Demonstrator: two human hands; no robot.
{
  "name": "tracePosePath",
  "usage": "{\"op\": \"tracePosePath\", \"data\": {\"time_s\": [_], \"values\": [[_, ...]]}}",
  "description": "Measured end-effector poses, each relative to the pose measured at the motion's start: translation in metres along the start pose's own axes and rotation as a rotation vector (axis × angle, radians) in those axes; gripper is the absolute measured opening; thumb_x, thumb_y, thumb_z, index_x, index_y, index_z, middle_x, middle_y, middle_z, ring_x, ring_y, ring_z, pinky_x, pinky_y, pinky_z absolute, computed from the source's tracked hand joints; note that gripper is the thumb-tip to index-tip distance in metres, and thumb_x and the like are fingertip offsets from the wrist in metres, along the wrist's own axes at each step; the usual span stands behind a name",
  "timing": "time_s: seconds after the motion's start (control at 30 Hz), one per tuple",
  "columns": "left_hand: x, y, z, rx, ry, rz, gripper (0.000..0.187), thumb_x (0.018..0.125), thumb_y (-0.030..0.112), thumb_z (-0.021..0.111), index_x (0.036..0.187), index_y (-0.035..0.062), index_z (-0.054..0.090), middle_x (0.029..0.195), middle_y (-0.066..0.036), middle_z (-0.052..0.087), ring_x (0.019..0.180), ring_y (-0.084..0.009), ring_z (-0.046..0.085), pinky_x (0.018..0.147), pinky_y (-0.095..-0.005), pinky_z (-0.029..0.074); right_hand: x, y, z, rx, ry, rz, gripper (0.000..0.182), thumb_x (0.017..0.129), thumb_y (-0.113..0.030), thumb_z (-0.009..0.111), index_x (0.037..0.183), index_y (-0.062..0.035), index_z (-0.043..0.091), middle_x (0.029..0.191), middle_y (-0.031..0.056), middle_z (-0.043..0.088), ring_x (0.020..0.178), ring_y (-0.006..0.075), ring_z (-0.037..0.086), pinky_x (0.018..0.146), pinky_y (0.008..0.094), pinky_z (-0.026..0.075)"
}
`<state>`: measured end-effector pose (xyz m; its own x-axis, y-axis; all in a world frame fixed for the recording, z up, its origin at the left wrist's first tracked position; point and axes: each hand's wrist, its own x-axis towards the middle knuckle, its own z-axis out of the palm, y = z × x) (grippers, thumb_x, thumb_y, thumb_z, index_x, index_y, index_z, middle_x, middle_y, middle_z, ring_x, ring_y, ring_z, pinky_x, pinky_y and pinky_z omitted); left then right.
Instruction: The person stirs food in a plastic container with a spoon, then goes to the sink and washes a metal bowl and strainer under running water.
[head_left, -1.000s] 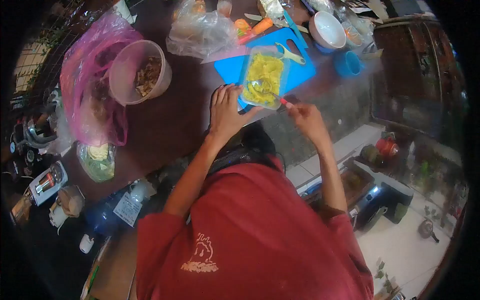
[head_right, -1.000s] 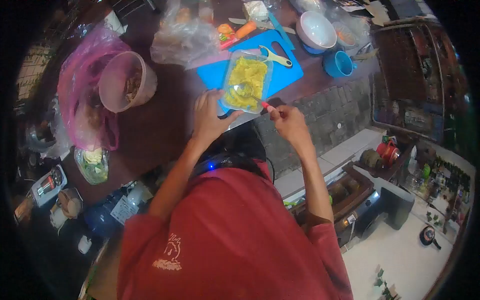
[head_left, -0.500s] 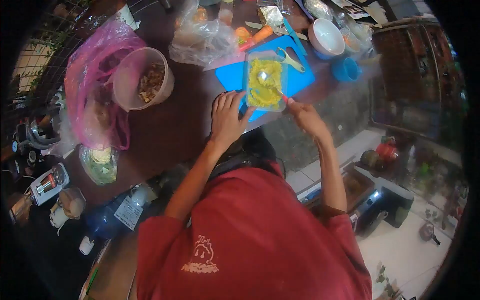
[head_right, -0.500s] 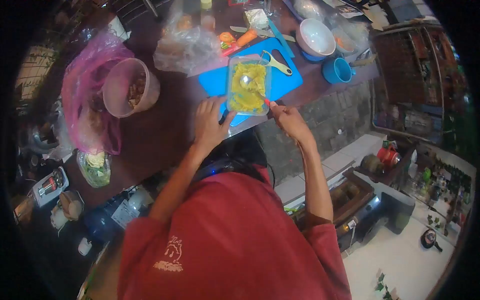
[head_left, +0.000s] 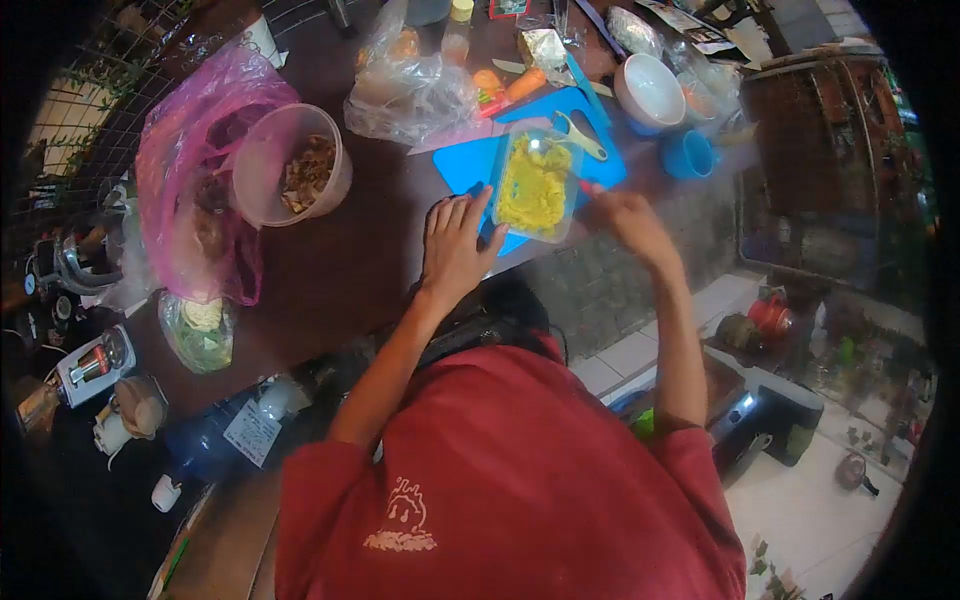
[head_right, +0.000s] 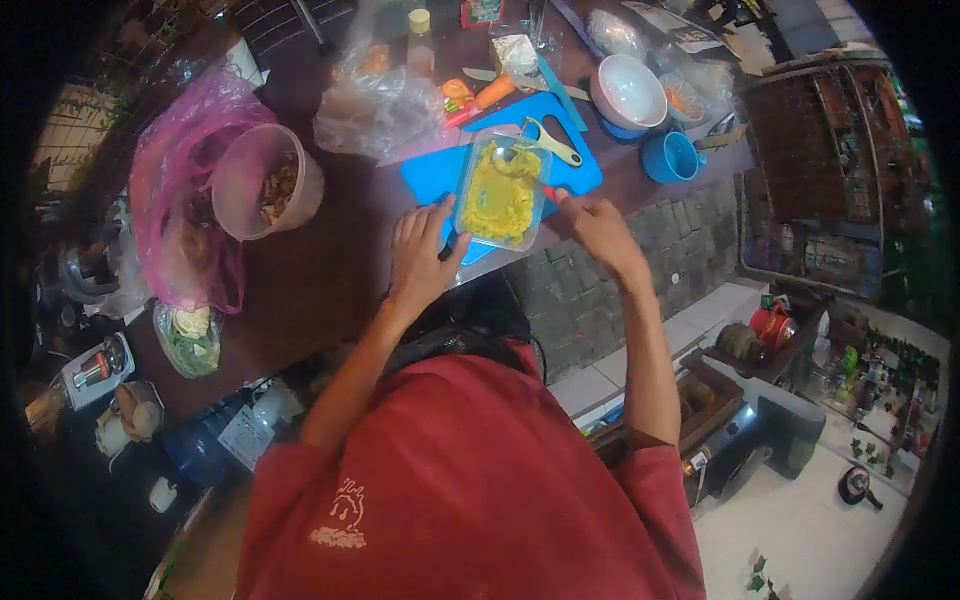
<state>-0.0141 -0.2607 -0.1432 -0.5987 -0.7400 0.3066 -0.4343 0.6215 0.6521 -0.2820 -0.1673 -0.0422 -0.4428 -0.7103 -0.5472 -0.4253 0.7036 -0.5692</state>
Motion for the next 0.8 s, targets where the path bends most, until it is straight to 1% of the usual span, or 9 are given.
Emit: {"op": "tracePosePath", "data": {"time_s": [0.07,0.17,0.27,0.4,0.5,0.57,0.7,0.77,0.8], "values": [[-0.001,0.0,0.0,-0.005,0.002,-0.005,0.055,0.096,0.035,0.068,0.141,0.0044,0.058,0.125,-0.018,0.063,0.121,-0.0359,0.055,0.111,-0.0494,0.037,0.008,-0.002,0.021,0.24,-0.094,0.111,0.061,0.101,-0.059,0.057,0.066,-0.0099,0.056,0.057,-0.0032,0.046,0.051,0.0099,0.039,0.048,0.0309,0.03],[-0.001,-0.002,0.001,0.041,0.033,0.039,0.053,0.097,0.035,0.068,0.14,0.0055,0.059,0.122,-0.017,0.064,0.12,-0.0346,0.056,0.11,-0.0491,0.038,-0.001,-0.015,0.021,0.148,-0.172,0.196,0.059,0.099,-0.063,0.056,0.068,-0.0126,0.056,0.057,-0.0049,0.044,0.048,0.0084,0.036,0.044,0.0297,0.027],[-0.001,-0.001,0.003,0.045,0.031,0.045,0.051,0.097,0.034,0.067,0.14,0.0057,0.06,0.12,-0.016,0.064,0.119,-0.0338,0.056,0.109,-0.0488,0.039,-0.013,-0.014,0.011,0.117,-0.26,0.132,0.059,0.099,-0.064,0.056,0.071,-0.0124,0.057,0.057,-0.0053,0.043,0.047,0.0078,0.036,0.042,0.0295,0.025],[0.002,0.001,-0.003,0.013,0.038,0.047,0.05,0.095,0.03,0.07,0.137,0.0051,0.061,0.119,-0.017,0.063,0.115,-0.036,0.057,0.103,-0.0495,0.042,-0.017,-0.003,-0.012,-0.036,-0.247,0.166,0.057,0.1,-0.061,0.058,0.071,-0.012,0.057,0.056,-0.0059,0.041,0.049,0.0071,0.037,0.044,0.0291,0.026],[0.003,0.001,-0.004,0.002,0.026,0.028,0.048,0.096,0.03,0.068,0.136,0.0053,0.062,0.118,-0.015,0.064,0.116,-0.0343,0.056,0.105,-0.0487,0.041,-0.009,0.008,-0.019,0.001,-0.207,0.047,0.053,0.099,-0.061,0.061,0.082,-0.0107,0.067,0.061,-0.0065,0.044,0.052,0.0049,0.04,0.045,0.0258,0.027],[0.002,0.002,-0.002,0.007,0.017,0.021,0.047,0.097,0.03,0.067,0.136,0.0054,0.061,0.118,-0.014,0.064,0.116,-0.0327,0.056,0.108,-0.0484,0.039,-0.004,0.001,-0.018,0.149,-0.152,0.018,0.053,0.101,-0.051,0.062,0.066,-0.0111,0.058,0.059,-0.0052,0.042,0.055,0.0068,0.038,0.052,0.0287,0.03],[0.002,0.002,0.002,-0.023,0.048,0.002,0.043,0.095,0.025,0.069,0.132,0.006,0.064,0.117,-0.014,0.064,0.114,-0.0321,0.057,0.106,-0.048,0.041,0.001,-0.011,-0.013,0.116,-0.242,0.125,0.053,0.102,-0.047,0.064,0.064,-0.0112,0.056,0.06,-0.0041,0.044,0.056,0.0075,0.039,0.054,0.0298,0.031],[0.003,0.001,0.002,-0.013,0.069,-0.023,0.04,0.094,0.024,0.069,0.129,0.0064,0.065,0.117,-0.014,0.065,0.113,-0.032,0.058,0.106,-0.0477,0.042,0.012,0.015,-0.017,0.022,-0.325,-0.055,0.053,0.101,-0.047,0.066,0.065,-0.0078,0.058,0.061,-0.0011,0.045,0.058,0.0091,0.04,0.055,0.0322,0.034],[0.002,-0.001,0.003,-0.022,0.074,-0.013,0.036,0.093,0.021,0.07,0.126,0.0065,0.066,0.116,-0.013,0.065,0.113,-0.0322,0.059,0.105,-0.0475,0.042,0.012,0.013,-0.022,0.018,-0.338,-0.06,0.053,0.101,-0.047,0.066,0.065,-0.0078,0.058,0.061,-0.0011,0.045,0.058,0.0091,0.04,0.055,0.0322,0.034]]}}
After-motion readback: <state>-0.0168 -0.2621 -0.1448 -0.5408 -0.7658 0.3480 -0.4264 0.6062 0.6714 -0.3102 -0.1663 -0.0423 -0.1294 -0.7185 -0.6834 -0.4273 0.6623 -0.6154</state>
